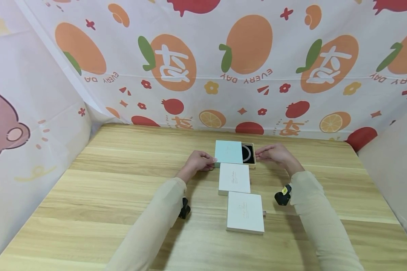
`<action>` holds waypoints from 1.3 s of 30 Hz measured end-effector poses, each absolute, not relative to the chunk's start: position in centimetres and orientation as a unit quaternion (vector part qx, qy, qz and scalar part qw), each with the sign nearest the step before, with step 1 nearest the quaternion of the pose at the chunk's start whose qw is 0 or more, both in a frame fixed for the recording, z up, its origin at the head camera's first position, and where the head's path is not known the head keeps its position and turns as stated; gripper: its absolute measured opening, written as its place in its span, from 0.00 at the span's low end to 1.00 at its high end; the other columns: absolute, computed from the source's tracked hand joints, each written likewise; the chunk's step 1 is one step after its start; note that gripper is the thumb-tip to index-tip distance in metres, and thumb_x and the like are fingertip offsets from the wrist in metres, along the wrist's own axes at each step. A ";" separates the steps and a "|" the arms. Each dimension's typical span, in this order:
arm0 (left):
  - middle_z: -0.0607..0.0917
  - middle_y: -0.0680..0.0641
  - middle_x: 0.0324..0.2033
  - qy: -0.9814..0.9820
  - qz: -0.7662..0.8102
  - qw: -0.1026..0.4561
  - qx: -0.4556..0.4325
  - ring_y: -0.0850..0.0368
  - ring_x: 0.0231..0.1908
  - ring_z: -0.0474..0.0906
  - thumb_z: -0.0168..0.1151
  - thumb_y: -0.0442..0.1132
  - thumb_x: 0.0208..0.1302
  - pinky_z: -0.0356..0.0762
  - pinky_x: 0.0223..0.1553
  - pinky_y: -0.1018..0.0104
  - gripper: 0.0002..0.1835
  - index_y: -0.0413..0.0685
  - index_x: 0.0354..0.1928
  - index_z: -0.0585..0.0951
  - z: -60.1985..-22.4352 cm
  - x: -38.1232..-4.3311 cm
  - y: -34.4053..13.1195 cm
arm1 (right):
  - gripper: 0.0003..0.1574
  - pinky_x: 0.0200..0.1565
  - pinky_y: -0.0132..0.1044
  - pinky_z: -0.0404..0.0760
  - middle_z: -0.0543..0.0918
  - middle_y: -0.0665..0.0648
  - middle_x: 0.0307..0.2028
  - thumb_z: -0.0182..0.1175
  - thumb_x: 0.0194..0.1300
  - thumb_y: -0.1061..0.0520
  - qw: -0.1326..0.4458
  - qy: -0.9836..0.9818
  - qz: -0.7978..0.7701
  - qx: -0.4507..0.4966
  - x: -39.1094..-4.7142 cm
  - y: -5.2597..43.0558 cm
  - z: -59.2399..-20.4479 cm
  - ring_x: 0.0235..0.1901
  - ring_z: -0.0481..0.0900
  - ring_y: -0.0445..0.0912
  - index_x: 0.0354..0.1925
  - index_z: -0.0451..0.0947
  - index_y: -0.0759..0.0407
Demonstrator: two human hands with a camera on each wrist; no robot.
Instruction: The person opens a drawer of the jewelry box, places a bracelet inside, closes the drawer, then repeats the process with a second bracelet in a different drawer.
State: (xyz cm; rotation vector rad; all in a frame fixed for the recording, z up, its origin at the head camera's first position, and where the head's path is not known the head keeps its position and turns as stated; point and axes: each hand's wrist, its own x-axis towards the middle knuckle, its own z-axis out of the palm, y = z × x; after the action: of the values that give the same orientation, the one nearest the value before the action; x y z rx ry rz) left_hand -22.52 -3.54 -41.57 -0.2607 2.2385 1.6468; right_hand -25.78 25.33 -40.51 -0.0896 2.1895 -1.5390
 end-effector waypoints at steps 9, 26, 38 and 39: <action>0.84 0.43 0.25 0.793 0.577 0.172 -0.092 0.53 0.28 0.82 0.65 0.36 0.57 0.81 0.31 0.67 0.09 0.35 0.32 0.81 -41.6 -22.5 -3.5 | 0.19 0.53 0.48 0.71 0.78 0.69 0.47 0.51 0.65 0.69 0.242 0.800 -0.548 -0.024 -25.8 24.9 -40.1 0.45 0.80 0.52 0.53 0.68 0.79; 0.83 0.43 0.24 0.792 0.580 0.169 -0.091 0.53 0.27 0.82 0.65 0.35 0.56 0.81 0.32 0.65 0.08 0.35 0.32 0.81 -41.7 -22.6 -3.5 | 0.18 0.53 0.47 0.72 0.78 0.69 0.48 0.49 0.65 0.69 0.267 0.800 -0.534 -0.067 -26.2 24.5 -39.8 0.49 0.77 0.55 0.53 0.69 0.78; 0.83 0.43 0.24 0.792 0.580 0.168 -0.090 0.54 0.25 0.81 0.65 0.35 0.56 0.81 0.31 0.66 0.09 0.34 0.32 0.81 -41.6 -22.5 -3.5 | 0.18 0.56 0.49 0.68 0.77 0.68 0.50 0.49 0.66 0.68 0.285 0.806 -0.513 -0.078 -26.1 23.4 -39.0 0.52 0.74 0.57 0.53 0.70 0.75; 0.83 0.42 0.24 0.792 0.579 0.168 -0.090 0.54 0.26 0.81 0.65 0.35 0.56 0.81 0.31 0.66 0.09 0.34 0.32 0.81 -41.6 -22.5 -3.5 | 0.18 0.56 0.49 0.68 0.77 0.67 0.49 0.49 0.66 0.68 0.286 0.805 -0.515 -0.075 -26.1 23.3 -38.9 0.52 0.74 0.57 0.53 0.70 0.74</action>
State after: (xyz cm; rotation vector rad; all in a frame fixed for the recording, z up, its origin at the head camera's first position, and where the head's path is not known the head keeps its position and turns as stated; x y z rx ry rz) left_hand -22.50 -3.47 -41.56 -0.2562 2.2542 1.6480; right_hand -26.10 23.30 -38.94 -0.2006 2.1509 -1.3772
